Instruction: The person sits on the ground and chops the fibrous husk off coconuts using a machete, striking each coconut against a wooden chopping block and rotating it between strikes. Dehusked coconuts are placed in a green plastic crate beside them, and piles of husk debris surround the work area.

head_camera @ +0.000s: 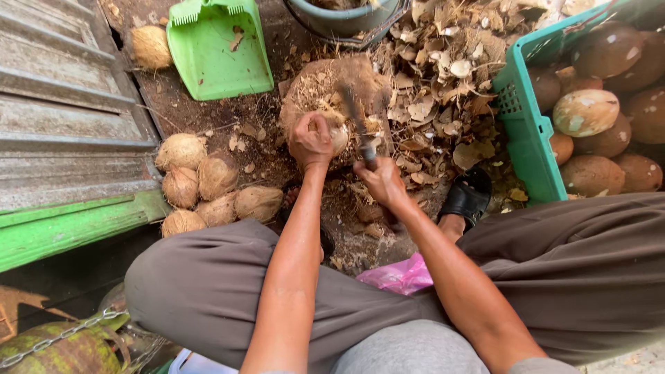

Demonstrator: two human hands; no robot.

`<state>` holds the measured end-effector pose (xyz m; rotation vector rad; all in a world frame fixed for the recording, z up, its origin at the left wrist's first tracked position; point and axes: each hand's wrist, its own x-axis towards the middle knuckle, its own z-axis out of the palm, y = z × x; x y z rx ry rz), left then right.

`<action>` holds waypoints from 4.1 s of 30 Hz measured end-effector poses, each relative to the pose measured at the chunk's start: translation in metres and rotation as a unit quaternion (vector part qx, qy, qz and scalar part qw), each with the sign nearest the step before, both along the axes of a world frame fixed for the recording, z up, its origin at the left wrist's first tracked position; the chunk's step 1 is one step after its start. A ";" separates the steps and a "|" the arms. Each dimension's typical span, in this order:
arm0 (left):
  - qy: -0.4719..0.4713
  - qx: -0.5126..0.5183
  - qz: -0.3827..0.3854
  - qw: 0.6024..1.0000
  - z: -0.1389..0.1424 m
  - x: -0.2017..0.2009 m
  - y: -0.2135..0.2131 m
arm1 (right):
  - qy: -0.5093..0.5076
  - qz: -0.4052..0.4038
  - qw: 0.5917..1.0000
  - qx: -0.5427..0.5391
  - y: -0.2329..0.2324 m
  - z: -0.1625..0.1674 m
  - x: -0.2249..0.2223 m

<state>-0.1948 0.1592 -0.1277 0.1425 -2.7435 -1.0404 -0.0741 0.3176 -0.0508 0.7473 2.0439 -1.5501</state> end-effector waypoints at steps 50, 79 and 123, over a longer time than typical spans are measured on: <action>-0.015 0.068 0.011 0.998 0.004 -0.002 0.015 | 0.051 0.013 0.997 0.048 -0.002 0.037 -0.005; 0.006 0.080 0.036 0.996 0.001 -0.002 0.004 | 0.004 0.041 0.998 0.056 -0.005 0.016 -0.003; 0.000 0.026 0.016 1.000 0.001 0.013 0.005 | 0.171 -0.023 0.985 0.013 0.003 0.006 0.014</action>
